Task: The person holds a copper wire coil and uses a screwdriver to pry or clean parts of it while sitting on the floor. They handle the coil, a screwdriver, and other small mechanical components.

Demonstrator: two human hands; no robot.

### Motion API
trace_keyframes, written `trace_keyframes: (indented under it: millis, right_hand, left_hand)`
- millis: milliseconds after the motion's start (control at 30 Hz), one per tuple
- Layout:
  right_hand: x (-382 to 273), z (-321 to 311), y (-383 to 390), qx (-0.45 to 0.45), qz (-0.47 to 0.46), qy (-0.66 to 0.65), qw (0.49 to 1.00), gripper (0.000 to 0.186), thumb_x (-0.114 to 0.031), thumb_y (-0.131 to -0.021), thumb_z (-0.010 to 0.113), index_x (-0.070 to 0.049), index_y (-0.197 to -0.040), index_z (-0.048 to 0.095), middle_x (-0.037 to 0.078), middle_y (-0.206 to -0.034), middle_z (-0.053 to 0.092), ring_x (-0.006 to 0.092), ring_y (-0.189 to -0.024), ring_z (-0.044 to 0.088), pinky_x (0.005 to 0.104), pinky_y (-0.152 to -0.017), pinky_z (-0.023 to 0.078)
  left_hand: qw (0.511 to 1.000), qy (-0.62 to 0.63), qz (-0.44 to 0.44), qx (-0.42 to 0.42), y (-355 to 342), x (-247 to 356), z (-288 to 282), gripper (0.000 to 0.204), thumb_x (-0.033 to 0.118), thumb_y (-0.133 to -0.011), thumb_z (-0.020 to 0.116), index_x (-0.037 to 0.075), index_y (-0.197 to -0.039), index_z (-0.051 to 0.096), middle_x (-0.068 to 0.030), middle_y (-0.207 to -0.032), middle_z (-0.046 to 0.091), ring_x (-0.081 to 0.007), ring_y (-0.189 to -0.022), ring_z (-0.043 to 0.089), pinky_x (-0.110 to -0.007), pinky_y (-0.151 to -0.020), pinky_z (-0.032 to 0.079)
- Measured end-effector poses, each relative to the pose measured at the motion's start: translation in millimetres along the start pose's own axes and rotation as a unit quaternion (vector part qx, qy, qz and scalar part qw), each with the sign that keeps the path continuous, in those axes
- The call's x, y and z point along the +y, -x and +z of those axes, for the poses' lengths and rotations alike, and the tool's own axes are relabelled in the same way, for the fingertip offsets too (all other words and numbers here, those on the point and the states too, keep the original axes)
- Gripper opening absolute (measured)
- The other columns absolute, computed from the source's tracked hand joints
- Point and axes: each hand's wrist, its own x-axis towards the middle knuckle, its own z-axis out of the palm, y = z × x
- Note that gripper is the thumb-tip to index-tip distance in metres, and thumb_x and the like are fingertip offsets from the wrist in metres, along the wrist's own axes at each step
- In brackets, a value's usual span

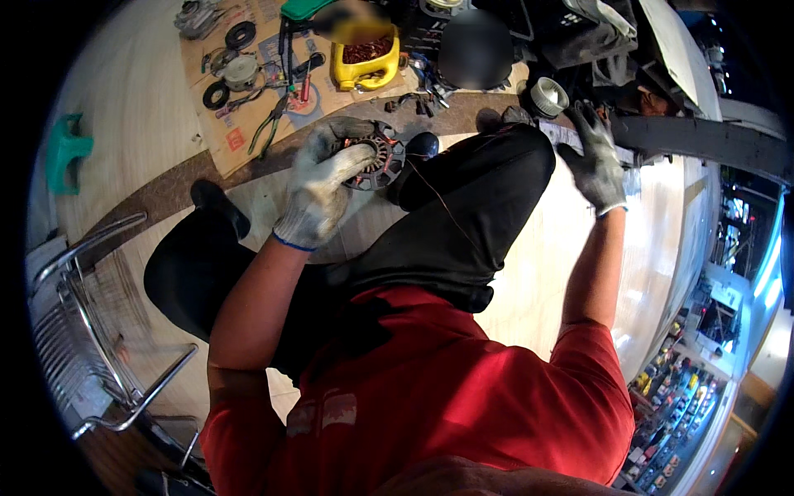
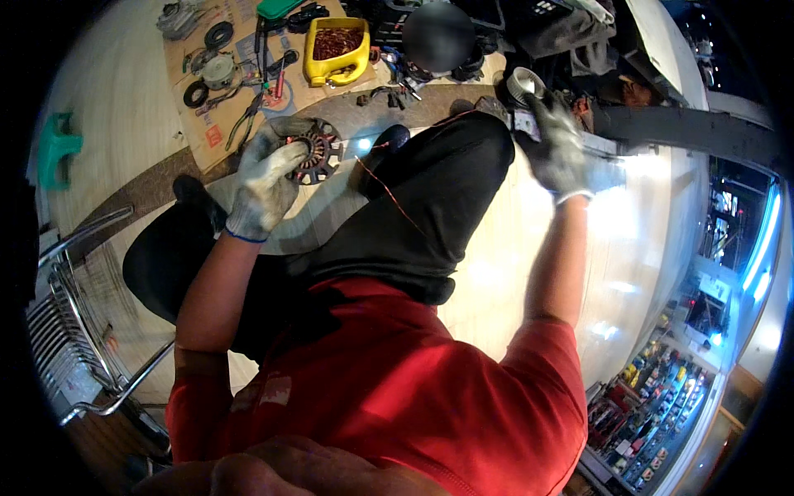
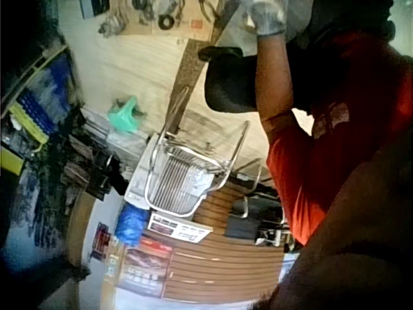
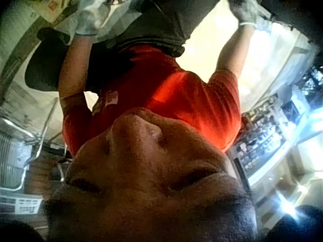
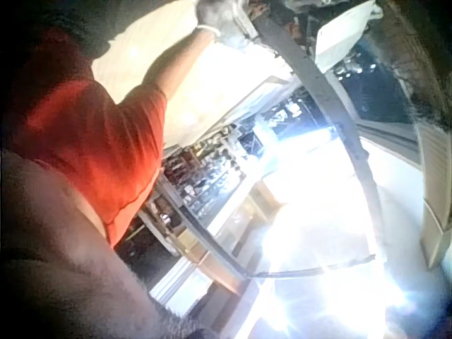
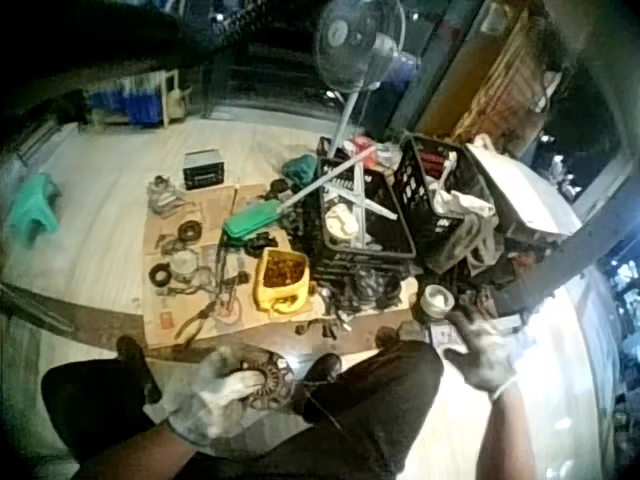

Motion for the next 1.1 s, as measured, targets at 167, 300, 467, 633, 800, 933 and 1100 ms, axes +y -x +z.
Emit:
trace_keyframes:
  millis: [167, 300, 467, 633, 800, 933, 1100]
  right_hand:
    - [-156, 13, -20, 0.071, -0.253, -0.088, 0.961, 0.067, -0.037, -0.085, 0.071, -0.009, -0.142, 0.048, 0.021, -0.127, 0.057, 0.0361, -0.116, 0.057, 0.0422, -0.094, 0.05]
    - [-176, 43, -37, -0.083, -0.214, -0.138, 0.963, 0.045, -0.029, -0.092, 0.059, -0.014, -0.133, 0.057, 0.017, -0.093, 0.069, 0.0331, -0.088, 0.069, 0.0446, -0.075, 0.056]
    - [-157, 57, -46, -0.046, -0.249, -0.089, 0.963, 0.044, -0.012, -0.079, 0.062, -0.022, -0.121, 0.067, 0.01, -0.095, 0.071, 0.0279, -0.08, 0.07, 0.0388, -0.066, 0.058]
    - [-147, 55, -53, 0.025, -0.305, -0.061, 0.95, 0.023, -0.037, -0.092, 0.063, -0.02, -0.106, 0.068, 0.007, -0.066, 0.064, 0.0265, -0.061, 0.066, 0.038, -0.052, 0.052]
    - [-29, 67, -73, 0.083, -0.267, 0.091, 0.956, 0.021, -0.028, -0.09, 0.065, -0.013, -0.104, 0.069, 0.009, -0.083, 0.069, 0.0275, -0.067, 0.068, 0.0387, -0.058, 0.054]
    - [57, 37, -57, 0.026, -0.108, 0.15, 0.983, 0.027, -0.035, -0.092, 0.059, -0.019, -0.114, 0.064, 0.013, -0.093, 0.072, 0.0351, -0.073, 0.069, 0.0483, -0.062, 0.054]
    - [202, 29, 23, -0.148, 0.066, 0.265, 0.95, 0.042, -0.053, -0.101, 0.037, -0.023, -0.118, 0.062, 0.014, -0.093, 0.072, 0.0365, -0.083, 0.07, 0.0488, -0.068, 0.054]
  left_hand:
    - [0.996, -0.074, 0.043, -0.032, -4, -1, -4, 0.032, 0.012, -0.093, 0.059, -0.002, -0.121, 0.053, -0.0182, -0.119, 0.062, -0.0285, -0.113, 0.064, -0.044, -0.101, 0.053]
    - [0.997, -0.073, 0.015, -0.01, -7, 1, 2, 0.03, 0.009, -0.092, 0.055, -0.003, -0.119, 0.054, -0.0195, -0.119, 0.062, -0.0296, -0.112, 0.064, -0.045, -0.099, 0.054]
    - [0.999, -0.014, 0.028, -0.013, 1, 8, 5, 0.027, 0.006, -0.092, 0.054, -0.002, -0.117, 0.055, -0.0198, -0.115, 0.063, -0.0297, -0.109, 0.065, -0.045, -0.095, 0.056]
    - [0.999, 0.043, -0.012, -0.014, 6, 8, -1, 0.027, 0.005, -0.09, 0.058, -0.001, -0.115, 0.055, -0.018, -0.111, 0.064, -0.0283, -0.105, 0.067, -0.044, -0.092, 0.058]
    - [0.999, 0.026, 0.04, -0.012, 3, 10, -12, 0.035, 0.01, -0.087, 0.061, -0.002, -0.119, 0.056, -0.0179, -0.112, 0.065, -0.0282, -0.107, 0.066, -0.044, -0.093, 0.057]
    - [1.0, 0.005, 0.018, -0.01, 1, 12, -12, 0.037, 0.016, -0.09, 0.06, 0.0, -0.124, 0.058, -0.0174, -0.118, 0.066, -0.0281, -0.108, 0.066, -0.041, -0.093, 0.056]
    - [1.0, 0.001, -0.031, 0.006, -1, -2, -8, 0.035, 0.013, -0.088, 0.059, 0.0, -0.121, 0.058, -0.02, -0.116, 0.065, -0.0314, -0.106, 0.067, -0.043, -0.091, 0.056]
